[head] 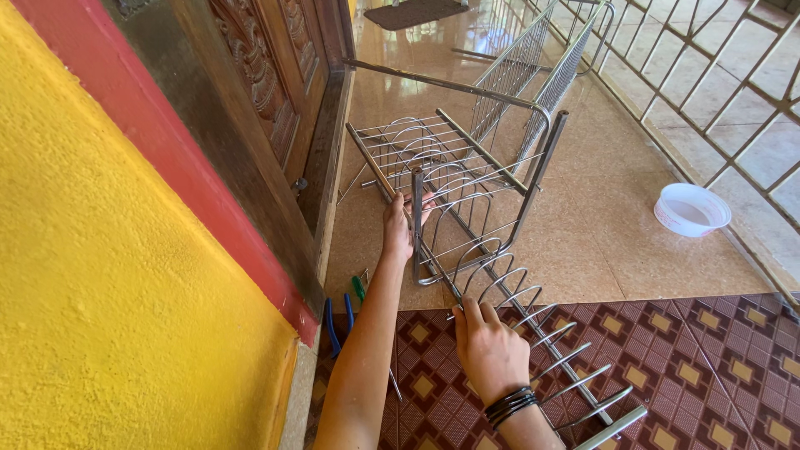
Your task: The person assembles a metal dish rack by inserting vertical rods into the frame and securing them with a screwdriver. They adjust the rack components and tighten the connections to complete the assembly.
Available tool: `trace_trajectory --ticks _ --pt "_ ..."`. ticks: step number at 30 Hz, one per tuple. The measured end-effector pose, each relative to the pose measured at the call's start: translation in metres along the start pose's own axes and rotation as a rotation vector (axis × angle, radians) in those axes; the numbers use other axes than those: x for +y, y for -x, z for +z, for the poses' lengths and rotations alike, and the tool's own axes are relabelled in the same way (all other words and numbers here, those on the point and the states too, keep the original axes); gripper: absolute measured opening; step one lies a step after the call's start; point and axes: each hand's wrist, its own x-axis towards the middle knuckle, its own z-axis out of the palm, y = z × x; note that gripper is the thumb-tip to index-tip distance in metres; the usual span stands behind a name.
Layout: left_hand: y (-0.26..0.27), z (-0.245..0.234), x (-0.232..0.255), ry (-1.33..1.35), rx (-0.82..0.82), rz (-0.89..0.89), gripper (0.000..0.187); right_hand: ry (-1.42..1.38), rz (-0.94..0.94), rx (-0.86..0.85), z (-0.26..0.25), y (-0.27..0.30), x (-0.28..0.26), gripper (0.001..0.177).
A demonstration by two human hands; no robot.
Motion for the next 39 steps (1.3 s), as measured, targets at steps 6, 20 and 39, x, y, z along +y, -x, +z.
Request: trace_trajectory --ticks 6,20,39 --pt "-0.002 -0.002 -0.003 0.022 -0.015 0.003 0.042 0.021 0.0 0.004 -0.005 0.0 -0.004 0.037" --pt "0.0 0.001 -0.001 -0.028 -0.005 0.003 0.046 -0.288 0.053 0.04 0.018 0.003 -0.004 0.034" --pt "-0.002 -0.003 -0.004 -0.003 0.016 -0.007 0.042 -0.337 0.099 0.0 0.03 -0.001 0.009 0.031"
